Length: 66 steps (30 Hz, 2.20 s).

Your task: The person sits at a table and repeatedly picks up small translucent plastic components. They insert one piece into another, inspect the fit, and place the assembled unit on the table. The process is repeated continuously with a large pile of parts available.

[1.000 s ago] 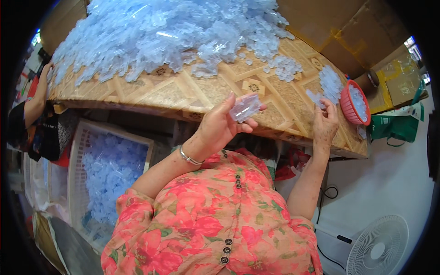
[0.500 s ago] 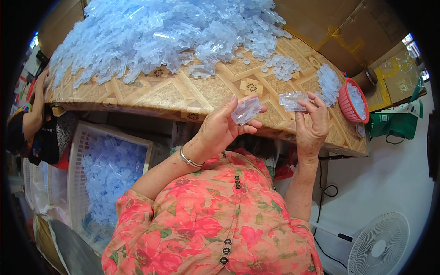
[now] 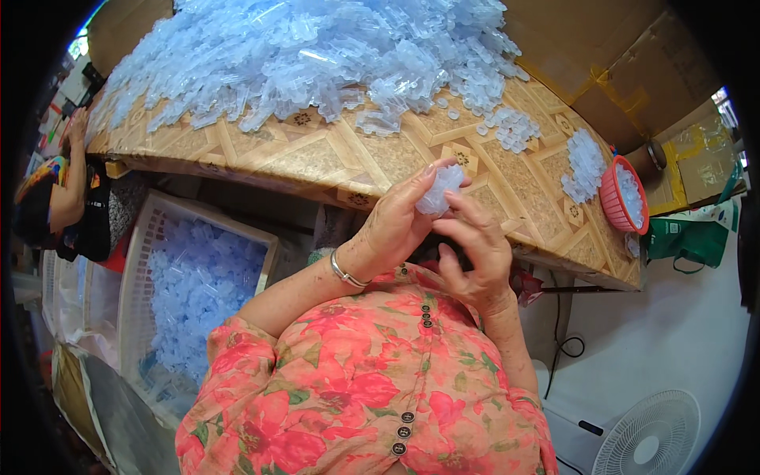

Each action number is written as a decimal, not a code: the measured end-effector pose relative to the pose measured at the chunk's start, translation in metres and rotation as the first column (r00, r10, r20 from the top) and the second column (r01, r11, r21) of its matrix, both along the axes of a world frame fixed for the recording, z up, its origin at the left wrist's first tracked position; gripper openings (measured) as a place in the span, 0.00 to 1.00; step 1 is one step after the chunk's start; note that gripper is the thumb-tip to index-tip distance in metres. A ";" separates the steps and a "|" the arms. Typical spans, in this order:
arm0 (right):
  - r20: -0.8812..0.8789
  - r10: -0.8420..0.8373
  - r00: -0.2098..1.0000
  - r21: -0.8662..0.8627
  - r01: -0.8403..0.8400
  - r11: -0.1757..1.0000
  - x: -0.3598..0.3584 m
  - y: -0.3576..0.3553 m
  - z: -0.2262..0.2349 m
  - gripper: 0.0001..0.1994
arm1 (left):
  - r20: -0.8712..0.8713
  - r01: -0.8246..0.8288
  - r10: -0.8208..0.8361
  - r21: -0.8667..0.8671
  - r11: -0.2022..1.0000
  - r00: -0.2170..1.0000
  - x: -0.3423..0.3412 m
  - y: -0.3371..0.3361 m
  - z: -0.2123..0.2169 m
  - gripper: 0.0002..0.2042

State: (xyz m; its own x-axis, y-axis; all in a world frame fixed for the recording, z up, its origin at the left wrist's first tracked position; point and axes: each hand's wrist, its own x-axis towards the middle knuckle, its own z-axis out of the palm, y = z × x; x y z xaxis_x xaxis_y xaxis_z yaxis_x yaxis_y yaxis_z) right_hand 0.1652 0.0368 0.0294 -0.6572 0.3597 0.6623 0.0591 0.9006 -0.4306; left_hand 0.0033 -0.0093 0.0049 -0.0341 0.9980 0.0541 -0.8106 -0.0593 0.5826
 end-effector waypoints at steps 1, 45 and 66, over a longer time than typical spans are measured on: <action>-0.114 0.000 0.993 -0.182 -0.021 0.983 -0.002 -0.002 -0.004 0.23 | -0.048 -0.018 0.020 0.034 0.999 0.999 -0.001 -0.001 0.001 0.27; -0.167 -0.265 0.950 0.040 0.275 0.961 -0.001 -0.007 0.012 0.40 | -0.569 0.030 0.315 0.515 0.857 0.760 0.009 -0.016 0.017 0.34; -0.109 -0.247 0.963 0.109 0.258 0.960 -0.001 -0.008 0.007 0.44 | -0.457 0.051 0.205 0.488 0.871 0.866 0.004 -0.016 0.020 0.26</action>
State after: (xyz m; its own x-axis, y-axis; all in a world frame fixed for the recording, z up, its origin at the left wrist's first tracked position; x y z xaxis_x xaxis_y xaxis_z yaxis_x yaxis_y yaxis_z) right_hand 0.1637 0.0290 0.0367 -0.4882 0.4196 0.7652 0.2560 0.9071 -0.3341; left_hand 0.0068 -0.0255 0.0246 0.0485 0.8384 0.5429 -0.4146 -0.4776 0.7746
